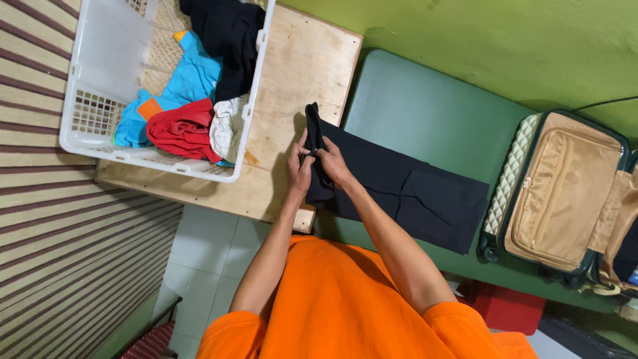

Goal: The person folds a shirt by hand on a surface and places it into an open suitcase.

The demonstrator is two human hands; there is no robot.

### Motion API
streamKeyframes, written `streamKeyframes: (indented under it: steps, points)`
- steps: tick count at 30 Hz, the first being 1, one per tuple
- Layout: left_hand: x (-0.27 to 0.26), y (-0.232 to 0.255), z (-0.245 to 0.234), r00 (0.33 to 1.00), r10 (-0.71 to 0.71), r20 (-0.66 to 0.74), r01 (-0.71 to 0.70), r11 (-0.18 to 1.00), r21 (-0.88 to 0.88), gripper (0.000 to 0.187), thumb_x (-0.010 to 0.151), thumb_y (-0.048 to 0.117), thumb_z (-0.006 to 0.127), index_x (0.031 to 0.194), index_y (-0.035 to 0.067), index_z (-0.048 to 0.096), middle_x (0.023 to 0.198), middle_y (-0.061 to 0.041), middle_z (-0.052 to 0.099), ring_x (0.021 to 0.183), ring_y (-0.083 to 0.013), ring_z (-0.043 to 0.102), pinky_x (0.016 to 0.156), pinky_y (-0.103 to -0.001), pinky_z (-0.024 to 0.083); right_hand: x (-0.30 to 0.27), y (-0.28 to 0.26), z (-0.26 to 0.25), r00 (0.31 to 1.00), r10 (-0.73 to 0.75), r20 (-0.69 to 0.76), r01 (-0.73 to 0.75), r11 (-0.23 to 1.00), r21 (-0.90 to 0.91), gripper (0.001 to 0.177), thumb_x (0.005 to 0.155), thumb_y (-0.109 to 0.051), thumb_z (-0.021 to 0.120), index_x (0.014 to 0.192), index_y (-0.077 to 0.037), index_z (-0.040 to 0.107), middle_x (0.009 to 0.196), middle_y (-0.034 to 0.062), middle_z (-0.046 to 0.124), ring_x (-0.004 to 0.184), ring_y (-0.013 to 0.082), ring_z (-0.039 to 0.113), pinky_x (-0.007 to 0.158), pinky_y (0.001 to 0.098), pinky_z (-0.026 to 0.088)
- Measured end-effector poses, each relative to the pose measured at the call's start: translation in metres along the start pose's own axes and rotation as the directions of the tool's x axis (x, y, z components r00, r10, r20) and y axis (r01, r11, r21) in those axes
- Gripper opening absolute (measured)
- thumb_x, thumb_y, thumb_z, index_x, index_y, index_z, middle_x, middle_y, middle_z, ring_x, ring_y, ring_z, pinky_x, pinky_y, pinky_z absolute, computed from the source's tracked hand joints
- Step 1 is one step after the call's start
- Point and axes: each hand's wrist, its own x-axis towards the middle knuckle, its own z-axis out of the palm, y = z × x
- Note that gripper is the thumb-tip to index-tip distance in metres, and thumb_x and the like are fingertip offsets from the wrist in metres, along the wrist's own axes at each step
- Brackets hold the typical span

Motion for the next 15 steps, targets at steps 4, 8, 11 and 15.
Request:
streamKeyframes:
  steps: [4, 8, 11, 15]
  points:
    - [-0.001, 0.019, 0.009, 0.998, 0.055, -0.007, -0.055, 0.997, -0.056, 0.006, 0.093, 0.0, 0.047, 0.092, 0.003, 0.042, 0.161, -0.015, 0.048, 0.1, -0.0112, 0.06, 0.08, -0.026, 0.05, -0.006, -0.007, -0.002, 0.998, 0.058, -0.028, -0.056, 0.997, 0.052, 0.06, 0.096, -0.016, 0.052, 0.152, 0.002, 0.043, 0.137, 0.0159, 0.063, 0.119, 0.0214, 0.061, 0.102, 0.0319, 0.047]
    - [-0.005, 0.038, 0.008, 0.999, 0.054, 0.003, -0.054, 0.998, -0.042, 0.007, 0.093, -0.002, 0.047, 0.092, 0.002, 0.042, 0.163, -0.015, 0.047, 0.08, -0.0099, 0.047, 0.074, -0.026, 0.045, -0.02, -0.033, 0.003, 0.98, 0.199, -0.032, -0.191, 0.968, 0.162, 0.067, 0.101, -0.03, 0.05, 0.161, -0.005, 0.033, 0.153, 0.0128, 0.046, 0.136, 0.0227, 0.048, 0.111, 0.0335, 0.038]
    - [-0.004, 0.052, 0.007, 0.995, 0.096, 0.027, -0.095, 0.995, -0.021, 0.006, 0.097, -0.001, 0.046, 0.093, 0.002, 0.042, 0.163, -0.015, 0.046, 0.079, -0.0101, 0.045, 0.075, -0.027, 0.045, -0.032, -0.055, 0.011, 0.989, 0.141, 0.047, -0.147, 0.975, 0.165, 0.066, 0.101, -0.032, 0.051, 0.159, -0.001, 0.039, 0.146, 0.0218, 0.052, 0.132, 0.0305, 0.054, 0.107, 0.0365, 0.04]
    - [-0.008, 0.068, 0.006, 1.0, 0.021, 0.017, -0.023, 0.996, 0.084, 0.004, 0.093, 0.004, 0.04, 0.095, 0.001, 0.043, 0.164, -0.017, 0.048, 0.076, -0.0142, 0.046, 0.072, -0.029, 0.044, -0.035, -0.068, 0.018, 0.997, 0.048, 0.054, -0.049, 0.998, 0.029, 0.069, 0.1, -0.026, 0.057, 0.158, -0.005, 0.024, 0.141, 0.0109, 0.056, 0.129, 0.0182, 0.054, 0.107, 0.0314, 0.041]
